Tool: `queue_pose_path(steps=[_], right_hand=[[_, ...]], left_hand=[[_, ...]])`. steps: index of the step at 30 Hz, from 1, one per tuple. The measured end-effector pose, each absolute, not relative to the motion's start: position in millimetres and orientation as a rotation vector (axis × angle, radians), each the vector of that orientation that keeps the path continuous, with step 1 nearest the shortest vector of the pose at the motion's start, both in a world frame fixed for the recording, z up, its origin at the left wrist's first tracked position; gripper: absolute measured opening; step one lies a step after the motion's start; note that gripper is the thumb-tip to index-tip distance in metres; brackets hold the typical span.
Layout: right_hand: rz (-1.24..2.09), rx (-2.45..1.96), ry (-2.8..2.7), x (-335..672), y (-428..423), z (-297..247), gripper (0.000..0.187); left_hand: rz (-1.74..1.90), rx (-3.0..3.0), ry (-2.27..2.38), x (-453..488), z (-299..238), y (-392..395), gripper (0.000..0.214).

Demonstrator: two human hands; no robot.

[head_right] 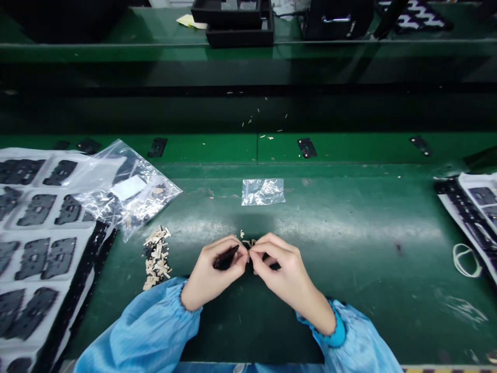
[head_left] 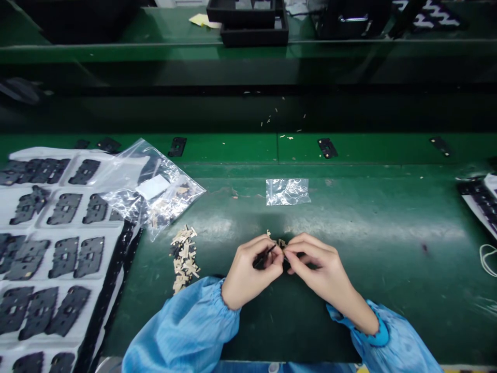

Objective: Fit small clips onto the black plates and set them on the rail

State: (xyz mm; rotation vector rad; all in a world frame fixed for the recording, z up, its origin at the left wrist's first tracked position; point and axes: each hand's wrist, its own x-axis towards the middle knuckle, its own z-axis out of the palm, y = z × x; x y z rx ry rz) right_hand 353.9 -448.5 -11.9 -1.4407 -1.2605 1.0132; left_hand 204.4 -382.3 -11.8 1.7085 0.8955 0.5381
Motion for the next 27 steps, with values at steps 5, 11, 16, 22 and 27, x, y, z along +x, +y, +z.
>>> queue_pose_path(steps=[5,11,16,22,27], right_hand=[[0.785,-1.617,-1.178,354.1,-447.6,-14.6,0.011],[0.778,-1.485,-1.671,359.7,-448.2,-17.4,0.048],[0.799,-1.593,-1.498,362.4,-446.3,-16.2,0.026],[1.08,-1.435,-1.218,360.6,-445.7,-15.5,0.02],[1.212,-1.414,-0.982,355.8,-445.2,-15.0,0.01]], left_hand=[[0.607,1.58,1.035,203.7,-10.8,-378.9,0.008],[0.617,1.434,1.124,202.8,-10.7,-373.2,0.006],[0.57,1.398,1.087,205.3,-11.5,-370.6,0.005],[0.513,1.403,1.01,205.8,-10.5,-371.8,0.007],[0.475,1.395,0.931,208.3,-8.6,-375.1,0.007]])
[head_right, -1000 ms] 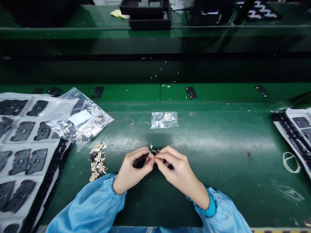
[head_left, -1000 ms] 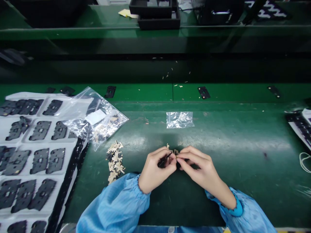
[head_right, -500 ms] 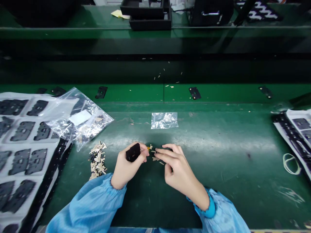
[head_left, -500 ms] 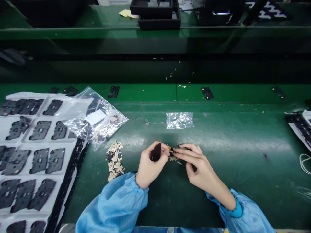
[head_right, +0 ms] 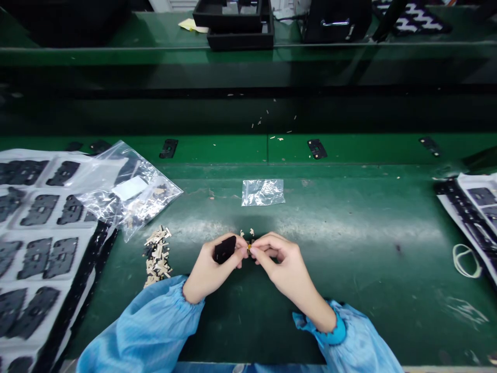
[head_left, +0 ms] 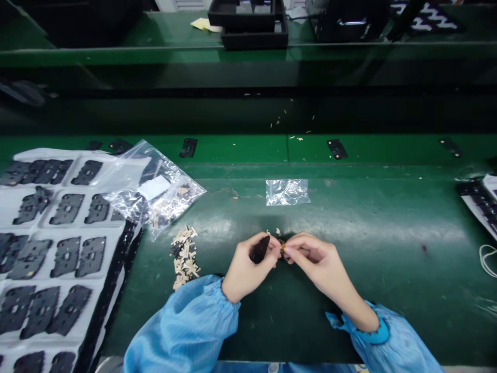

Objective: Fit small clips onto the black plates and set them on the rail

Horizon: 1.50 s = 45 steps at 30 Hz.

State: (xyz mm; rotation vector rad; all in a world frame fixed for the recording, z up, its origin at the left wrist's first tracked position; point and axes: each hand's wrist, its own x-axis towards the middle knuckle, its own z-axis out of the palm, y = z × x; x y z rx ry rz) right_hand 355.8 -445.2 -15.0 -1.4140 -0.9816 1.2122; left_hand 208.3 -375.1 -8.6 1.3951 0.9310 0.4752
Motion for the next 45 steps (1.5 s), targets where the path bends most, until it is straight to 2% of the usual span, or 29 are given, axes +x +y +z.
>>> queue_pose_path(steps=[10,17,25,35,40,45], right_hand=[[1.174,-1.395,-0.935,351.8,-446.4,-13.3,0.008],[0.924,-1.465,-1.228,344.9,-446.7,-8.6,0.012],[1.037,-1.471,-0.832,361.0,-445.5,-11.1,0.007],[1.104,-1.433,-1.012,343.6,-446.7,-13.5,0.009],[1.164,-1.414,-0.902,349.8,-445.8,-11.7,0.009],[0.998,-1.503,-0.71,363.8,-445.4,-11.1,0.005]], left_hand=[[0.754,1.803,0.922,204.4,-15.1,-385.9,0.009],[0.736,1.854,0.97,204.5,-12.9,-389.6,0.01],[0.723,1.802,1.101,202.8,-15.3,-375.6,0.01],[0.636,1.719,1.002,204.6,-15.3,-386.6,0.007],[0.633,1.746,1.075,203.8,-16.7,-379.3,0.011],[0.675,1.908,1.07,199.4,-19.6,-373.0,0.013]])
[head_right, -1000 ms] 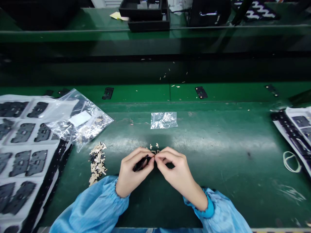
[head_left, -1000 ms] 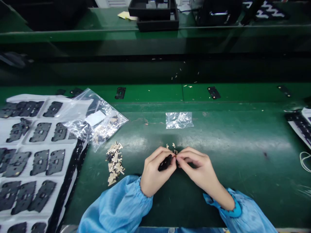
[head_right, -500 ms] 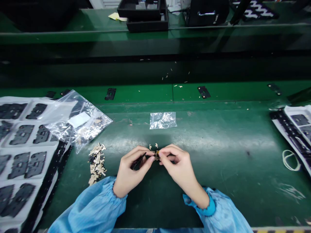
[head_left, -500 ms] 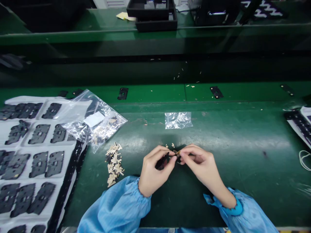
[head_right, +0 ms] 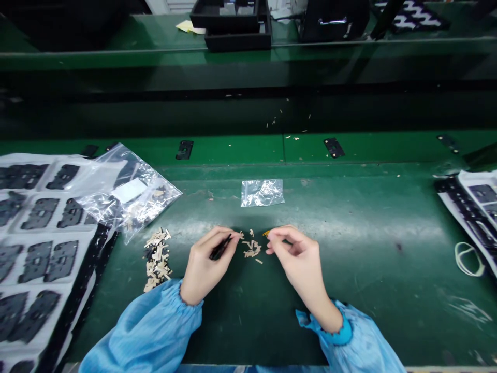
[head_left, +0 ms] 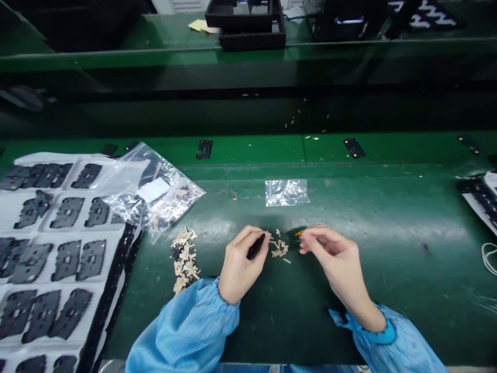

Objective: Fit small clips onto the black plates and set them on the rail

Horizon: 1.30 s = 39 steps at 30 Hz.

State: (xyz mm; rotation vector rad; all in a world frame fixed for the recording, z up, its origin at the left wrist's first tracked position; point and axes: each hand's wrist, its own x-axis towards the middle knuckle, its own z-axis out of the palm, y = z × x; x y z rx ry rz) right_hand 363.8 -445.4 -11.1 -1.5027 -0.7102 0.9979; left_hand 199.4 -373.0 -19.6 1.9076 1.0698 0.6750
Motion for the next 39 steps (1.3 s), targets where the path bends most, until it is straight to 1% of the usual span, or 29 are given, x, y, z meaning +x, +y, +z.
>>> queue_pose_path(steps=[2,4,5,8,11,13,19,29,31,33,36,39], right_hand=[[0.989,-1.52,-0.692,366.1,-445.5,-11.4,0.005],[1.037,-1.525,-0.719,365.7,-445.6,-12.2,0.006],[1.061,-1.524,-0.736,364.9,-445.7,-12.9,0.007],[1.099,-1.508,-0.772,362.0,-445.6,-16.1,0.007],[1.114,-1.503,-0.789,360.0,-445.5,-19.7,0.008],[1.115,-1.498,-0.792,358.2,-445.7,-21.3,0.008],[1.116,-1.492,-0.812,346.9,-447.1,-20.5,0.008],[1.134,-1.42,-0.797,341.0,-448.0,-18.1,0.008],[1.183,-1.371,-0.754,342.0,-447.4,-18.5,0.009],[1.234,-1.336,-0.713,343.8,-446.1,-18.4,0.012],[1.272,-1.328,-0.634,347.7,-443.8,-17.6,0.011],[1.338,-1.297,-0.558,350.3,-442.8,-16.8,0.01]], left_hand=[[0.63,1.993,1.001,197.0,-22.5,-373.1,0.021],[0.598,2.076,0.972,195.2,-26.0,-374.4,0.024],[0.593,2.113,0.981,194.7,-27.6,-375.0,0.021],[0.581,2.198,1.067,195.1,-29.5,-375.7,0.004],[0.559,2.219,1.125,197.3,-26.2,-374.9,0.011],[0.601,2.194,1.101,199.1,-22.3,-375.6,0.004],[0.888,2.068,0.94,203.4,-14.1,-388.3,0.018],[0.886,2.01,0.888,202.4,-21.7,-398.7,0.032],[0.874,1.939,0.909,202.9,-21.9,-395.9,0.032],[0.834,1.782,0.961,203.6,-21.6,-391.3,0.025],[0.7,1.447,0.997,204.4,-21.5,-385.2,0.014],[0.61,1.159,0.953,204.9,-22.2,-383.6,0.013]])
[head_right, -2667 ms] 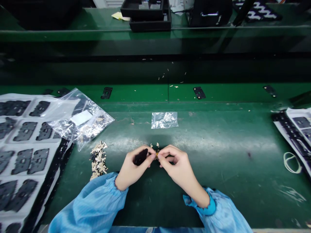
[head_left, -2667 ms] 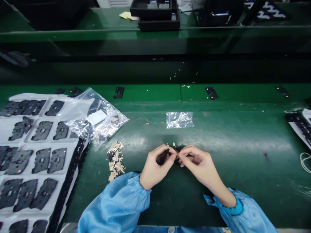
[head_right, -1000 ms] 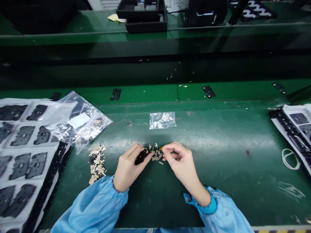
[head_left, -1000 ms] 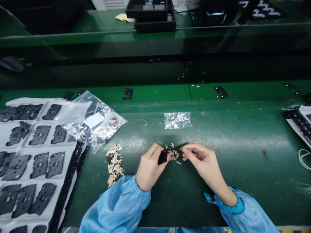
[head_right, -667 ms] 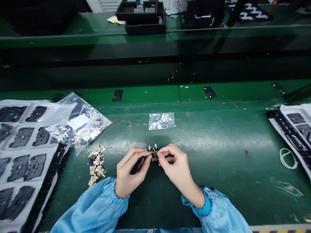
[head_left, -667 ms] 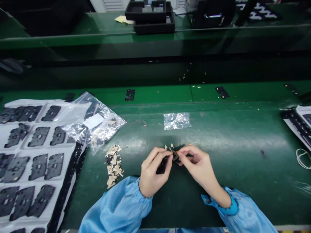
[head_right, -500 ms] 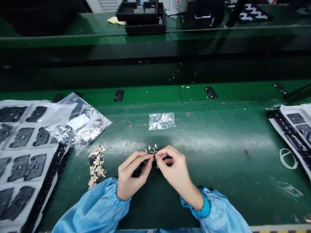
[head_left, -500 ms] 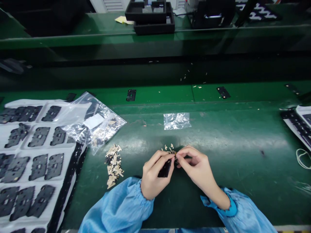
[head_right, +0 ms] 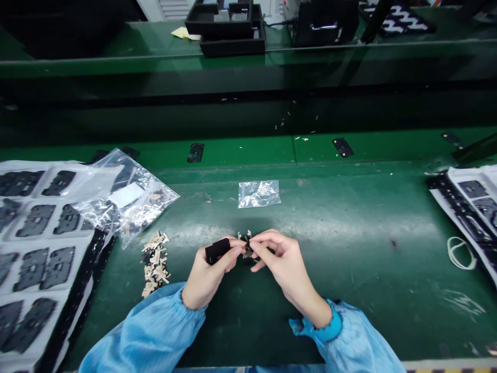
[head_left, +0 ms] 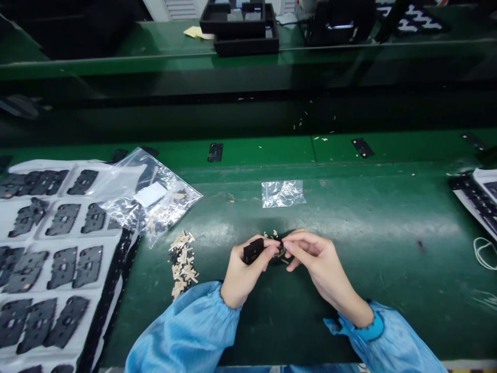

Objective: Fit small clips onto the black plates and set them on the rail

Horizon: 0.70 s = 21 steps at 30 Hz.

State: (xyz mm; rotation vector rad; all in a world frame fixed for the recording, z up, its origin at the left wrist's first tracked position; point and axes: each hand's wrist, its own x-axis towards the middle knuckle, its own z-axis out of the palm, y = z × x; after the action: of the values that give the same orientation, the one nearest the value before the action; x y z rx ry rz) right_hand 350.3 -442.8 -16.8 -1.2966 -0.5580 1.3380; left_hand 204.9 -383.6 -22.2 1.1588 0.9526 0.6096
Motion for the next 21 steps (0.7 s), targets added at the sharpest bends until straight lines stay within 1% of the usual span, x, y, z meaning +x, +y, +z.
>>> queue_pose_path(steps=[5,9,12,14,16,19,21], right_hand=[[1.451,-1.254,-0.522,349.8,-444.2,-15.8,0.011],[1.311,-1.282,-0.56,347.1,-444.9,-15.5,0.009],[1.227,-1.3,-0.522,344.7,-445.1,-14.2,0.01],[1.299,-1.285,-0.469,343.6,-445.7,-11.7,0.01],[1.422,-1.249,-0.42,343.4,-446.5,-7.8,0.011],[1.576,-1.205,-0.378,344.8,-447.4,-1.0,0.018],[1.617,-1.19,-0.374,346.3,-447.4,2.6,0.02]], left_hand=[[0.559,1.014,0.916,206.5,-20.4,-384.7,0.015],[0.553,1.018,0.909,207.1,-18.4,-385.1,0.017],[0.647,0.861,0.92,205.1,-20.9,-383.8,0.019],[0.684,0.788,0.938,202.8,-23.7,-380.5,0.012],[0.709,0.852,0.998,200.6,-25.7,-375.3,0.004],[0.806,1.111,1.149,199.0,-25.6,-367.7,0.007],[0.844,1.21,1.198,199.1,-24.4,-365.3,0.014]])
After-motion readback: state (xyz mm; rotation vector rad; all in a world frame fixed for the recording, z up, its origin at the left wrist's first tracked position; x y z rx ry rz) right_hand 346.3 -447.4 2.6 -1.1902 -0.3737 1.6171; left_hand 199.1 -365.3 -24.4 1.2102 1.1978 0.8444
